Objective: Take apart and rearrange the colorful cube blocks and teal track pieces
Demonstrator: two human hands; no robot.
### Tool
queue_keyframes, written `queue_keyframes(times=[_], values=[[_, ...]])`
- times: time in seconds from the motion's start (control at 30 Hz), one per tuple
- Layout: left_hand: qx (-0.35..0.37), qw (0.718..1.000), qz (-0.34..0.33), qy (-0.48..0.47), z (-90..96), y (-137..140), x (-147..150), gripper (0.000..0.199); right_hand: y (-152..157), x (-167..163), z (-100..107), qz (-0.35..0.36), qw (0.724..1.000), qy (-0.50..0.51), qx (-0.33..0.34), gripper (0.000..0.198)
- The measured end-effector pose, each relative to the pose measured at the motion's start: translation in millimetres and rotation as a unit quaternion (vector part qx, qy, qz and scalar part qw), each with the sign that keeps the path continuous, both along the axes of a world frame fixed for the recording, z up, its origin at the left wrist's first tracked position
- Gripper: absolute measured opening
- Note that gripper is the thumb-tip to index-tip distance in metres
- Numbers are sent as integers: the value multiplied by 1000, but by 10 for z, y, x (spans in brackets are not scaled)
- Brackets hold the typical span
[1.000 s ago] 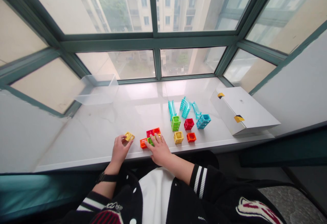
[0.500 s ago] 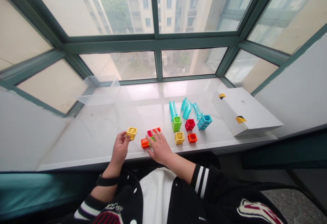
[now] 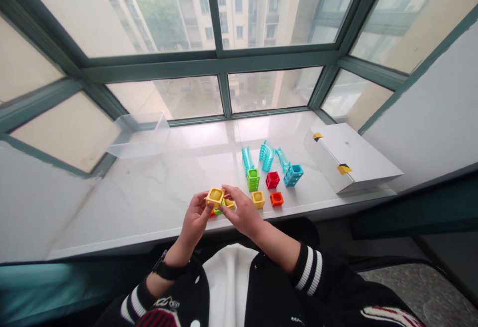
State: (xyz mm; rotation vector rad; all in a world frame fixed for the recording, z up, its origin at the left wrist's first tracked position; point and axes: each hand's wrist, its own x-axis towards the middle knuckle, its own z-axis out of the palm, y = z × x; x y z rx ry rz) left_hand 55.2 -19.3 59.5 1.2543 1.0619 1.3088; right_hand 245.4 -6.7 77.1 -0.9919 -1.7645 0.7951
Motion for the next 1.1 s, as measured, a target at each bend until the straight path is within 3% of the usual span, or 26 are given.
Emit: queue_keyframes(times=[0.33, 0.53, 0.67, 0.9, 1.1], values=[[46, 988, -72, 130, -110, 180, 463, 34, -110, 588, -32, -65, 998, -22, -17, 46], [101, 959, -128, 233, -266, 378, 706, 57, -113, 1096, -69, -125, 991, -13, -44, 46], [112, 932, -139, 316, -450, 485, 799, 59, -93, 1364, -139, -159, 985, 9, -60, 47], [112, 903, -127, 396, -674, 567, 937, 54, -31, 1452, -253, -155, 986, 14, -65, 49], [94, 904, -142, 392, -738, 615, 946, 41, 26, 1404, -276, -116, 990, -17, -72, 48]])
